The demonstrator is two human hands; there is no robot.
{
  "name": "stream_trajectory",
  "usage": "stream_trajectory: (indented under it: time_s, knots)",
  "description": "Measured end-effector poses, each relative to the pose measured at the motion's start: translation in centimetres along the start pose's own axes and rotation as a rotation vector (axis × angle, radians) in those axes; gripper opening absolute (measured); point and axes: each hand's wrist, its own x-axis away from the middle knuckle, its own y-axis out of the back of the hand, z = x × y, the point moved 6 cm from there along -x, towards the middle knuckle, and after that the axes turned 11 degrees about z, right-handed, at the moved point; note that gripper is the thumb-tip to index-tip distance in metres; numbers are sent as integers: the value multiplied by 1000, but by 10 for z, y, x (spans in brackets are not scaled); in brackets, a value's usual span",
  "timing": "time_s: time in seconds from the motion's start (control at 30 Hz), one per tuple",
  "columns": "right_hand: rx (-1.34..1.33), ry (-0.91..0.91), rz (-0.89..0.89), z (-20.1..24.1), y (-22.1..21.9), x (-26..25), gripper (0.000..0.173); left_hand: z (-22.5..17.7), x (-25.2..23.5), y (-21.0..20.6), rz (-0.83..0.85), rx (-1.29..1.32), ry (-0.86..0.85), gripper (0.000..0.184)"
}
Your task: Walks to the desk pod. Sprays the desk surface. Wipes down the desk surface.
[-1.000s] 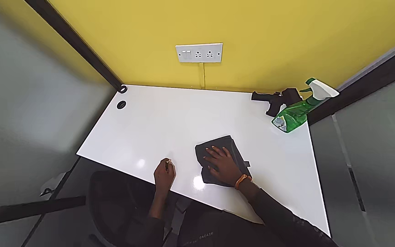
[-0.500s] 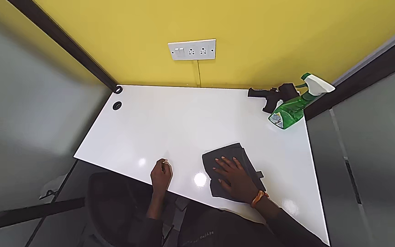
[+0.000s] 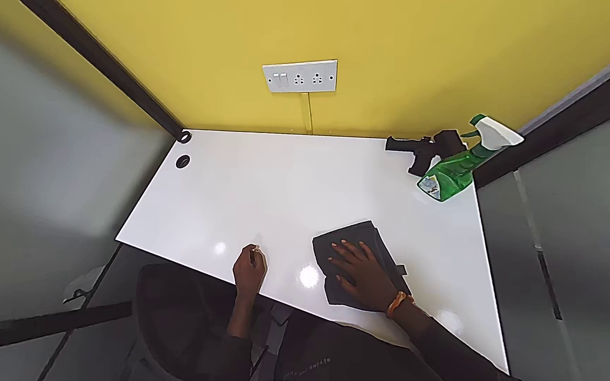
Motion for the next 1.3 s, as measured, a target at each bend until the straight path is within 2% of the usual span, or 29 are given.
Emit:
stream_trajectory:
  time_s: [0.13,0.57,0.8,1.0,1.13,1.3]
  knots:
    - [-3,-6,15,-1,3,-7,45,-1,1,-1,11,7,-10,27]
    - [-5,7,10,-6,3,18,46,-3,1,0,40,1,-14,27]
    - [-75,-178,-5,-19,24,-42,49,-2,1,-2,35,-3,-40,27]
    - [-98,-247,-68,-65,51,-69,50,-3,2,-1,57,-8,-42,28]
    - [-97,-309,-95,-81,56,-62,50,-2,4,0,41,4,-74,27]
    - [-71,-333,-75,-65,42,-28,53,1,3,-2,57,11,-66,27]
